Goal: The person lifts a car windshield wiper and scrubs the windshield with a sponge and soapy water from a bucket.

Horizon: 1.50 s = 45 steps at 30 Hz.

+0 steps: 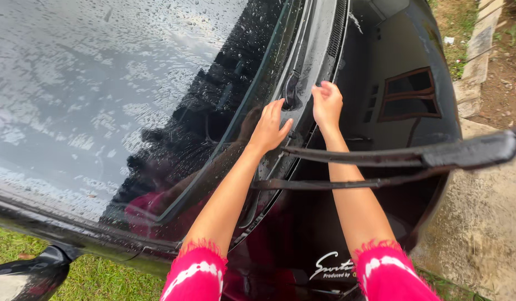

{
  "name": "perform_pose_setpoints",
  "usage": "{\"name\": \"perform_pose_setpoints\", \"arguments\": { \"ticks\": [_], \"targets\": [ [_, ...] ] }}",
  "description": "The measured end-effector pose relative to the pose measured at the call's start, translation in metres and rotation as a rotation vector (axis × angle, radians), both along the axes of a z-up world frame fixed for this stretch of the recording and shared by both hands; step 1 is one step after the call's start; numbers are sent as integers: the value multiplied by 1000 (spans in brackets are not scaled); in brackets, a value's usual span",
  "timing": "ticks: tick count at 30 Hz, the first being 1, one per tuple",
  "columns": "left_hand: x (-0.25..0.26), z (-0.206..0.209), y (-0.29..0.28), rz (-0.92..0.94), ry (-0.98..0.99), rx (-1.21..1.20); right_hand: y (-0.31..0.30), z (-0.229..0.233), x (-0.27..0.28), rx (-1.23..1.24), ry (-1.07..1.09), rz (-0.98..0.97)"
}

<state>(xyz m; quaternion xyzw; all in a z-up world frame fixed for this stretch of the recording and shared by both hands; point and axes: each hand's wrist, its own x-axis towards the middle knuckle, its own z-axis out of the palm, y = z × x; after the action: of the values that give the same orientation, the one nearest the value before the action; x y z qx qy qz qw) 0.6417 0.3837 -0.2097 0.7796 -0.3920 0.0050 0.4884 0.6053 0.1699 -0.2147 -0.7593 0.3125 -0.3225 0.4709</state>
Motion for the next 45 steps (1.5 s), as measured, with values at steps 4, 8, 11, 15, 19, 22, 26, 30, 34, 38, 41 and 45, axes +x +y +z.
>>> {"name": "perform_pose_setpoints", "arguments": {
  "ticks": [4, 8, 11, 15, 19, 22, 26, 30, 34, 38, 41, 45],
  "targets": [
    [16, -13, -20, -14, -53, -17, -1, -7, 43, -58, 51, 29],
    [26, -14, -23, -35, 36, 7, -10, -30, 79, -3, 132, -11],
    [26, -14, -20, -55, 59, 29, -33, -62, 110, -30, 158, -40],
    [27, -10, -18, -88, 36, 59, -59, -90, 159, -49, 47, -62],
    [28, 0, -16, -96, 51, 94, -62, -63, 177, 257, 22, -11],
    [25, 5, -18, -100, 95, 175, -51, -34, 170, 209, 152, -66],
    [24, 8, -16, -87, 80, 194, -38, -14, 165, 153, 215, -106],
    [25, 7, -18, -85, 18, 175, -45, -24, 167, 28, 170, -104],
    [25, 6, -19, -82, 15, 175, -54, -39, 169, -49, 110, -128],
    [25, 4, -19, -84, 19, 172, -50, -36, 162, -90, -49, -174],
    [25, 3, -19, -85, 28, 164, -47, -27, 156, -123, -77, -201],
    [25, 3, -20, -74, 31, 170, -45, -10, 148, -144, -39, -230]
  ]
}}
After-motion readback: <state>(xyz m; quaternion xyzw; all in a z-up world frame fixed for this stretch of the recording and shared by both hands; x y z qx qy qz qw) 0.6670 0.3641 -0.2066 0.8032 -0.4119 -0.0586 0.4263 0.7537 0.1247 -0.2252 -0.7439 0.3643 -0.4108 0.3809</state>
